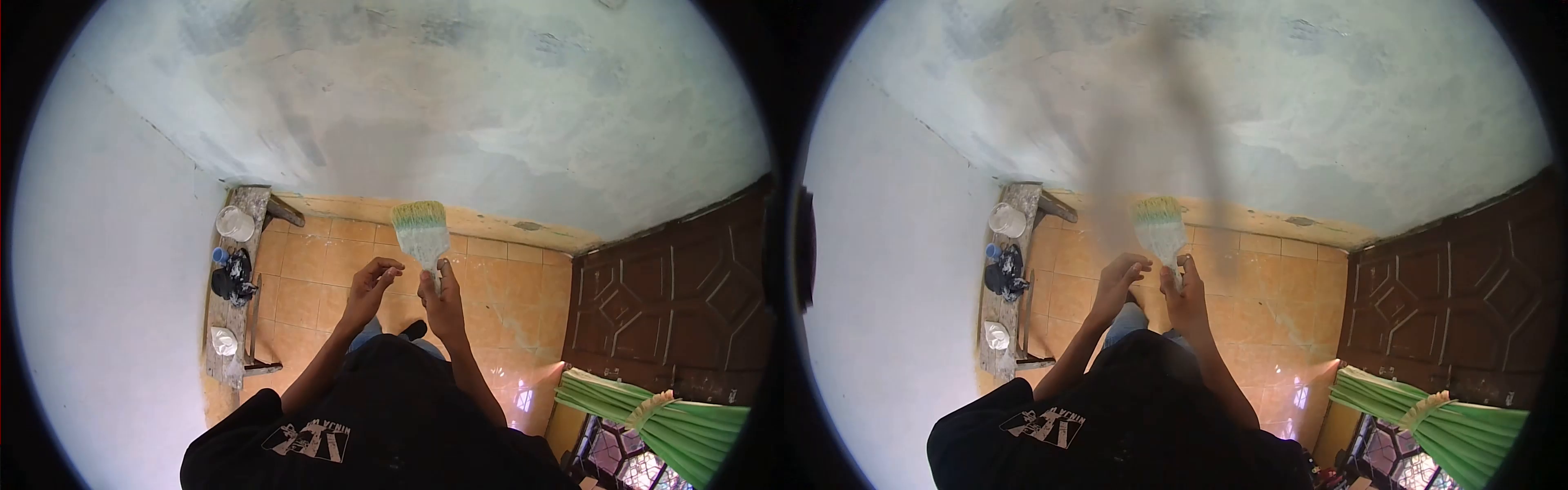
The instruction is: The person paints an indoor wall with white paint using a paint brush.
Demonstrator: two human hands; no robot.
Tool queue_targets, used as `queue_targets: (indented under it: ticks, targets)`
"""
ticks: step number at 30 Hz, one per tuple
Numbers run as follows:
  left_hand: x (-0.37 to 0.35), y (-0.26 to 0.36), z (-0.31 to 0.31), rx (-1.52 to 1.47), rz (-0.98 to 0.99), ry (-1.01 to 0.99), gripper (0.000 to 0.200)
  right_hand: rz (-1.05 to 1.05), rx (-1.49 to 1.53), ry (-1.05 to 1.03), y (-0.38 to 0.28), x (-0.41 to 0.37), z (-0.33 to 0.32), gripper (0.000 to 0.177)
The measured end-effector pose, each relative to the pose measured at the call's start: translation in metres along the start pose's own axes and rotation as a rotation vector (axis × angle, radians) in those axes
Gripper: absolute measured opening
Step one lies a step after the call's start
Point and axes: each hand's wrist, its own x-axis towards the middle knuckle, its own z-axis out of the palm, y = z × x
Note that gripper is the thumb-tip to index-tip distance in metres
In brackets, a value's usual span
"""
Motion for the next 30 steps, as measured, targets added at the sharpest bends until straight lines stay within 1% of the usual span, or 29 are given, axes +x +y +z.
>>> queue_targets:
  ticks: [5,8,12,15,18,21,24,27,30]
  targets:
    - [-0.015,0.005,-0.043,-0.05,0.037,0.064,0.02,0.031,-0.055,-0.085,-0.004,-0.004,0.048,0.023]
    - [-0.026,0.013,-0.076,-0.082,0.059,0.093,0.019,0.035,-0.056,-0.122,-0.003,-0.003,0.086,0.02]
    - [-0.05,0.028,-0.139,-0.109,0.074,0.153,0.019,0.079,0.035,-0.206,-0.001,-0.002,0.152,0.017]
    - [-0.07,0.028,-0.191,-0.066,0.073,0.215,0.019,0.143,0.098,-0.268,0.006,-0.005,0.198,0.017]
    - [-0.088,0.027,-0.241,-0.066,0.075,0.263,0.02,0.158,0.094,-0.317,0.014,-0.007,0.243,0.018]
    - [-0.099,0.024,-0.283,-0.051,0.02,0.303,0.021,0.146,0.071,-0.323,0.021,-0.009,0.282,0.018]
    - [-0.103,0.027,-0.31,-0.008,0.03,0.313,0.022,0.178,0.085,-0.335,0.031,-0.01,0.31,0.013]
    - [-0.102,0.029,-0.326,-0.064,0.045,0.344,0.022,0.195,0.049,-0.364,0.039,-0.004,0.33,0.015]
    - [-0.096,0.023,-0.341,-0.058,0.048,0.383,0.025,0.211,0.016,-0.395,0.043,0.009,0.35,0.015]
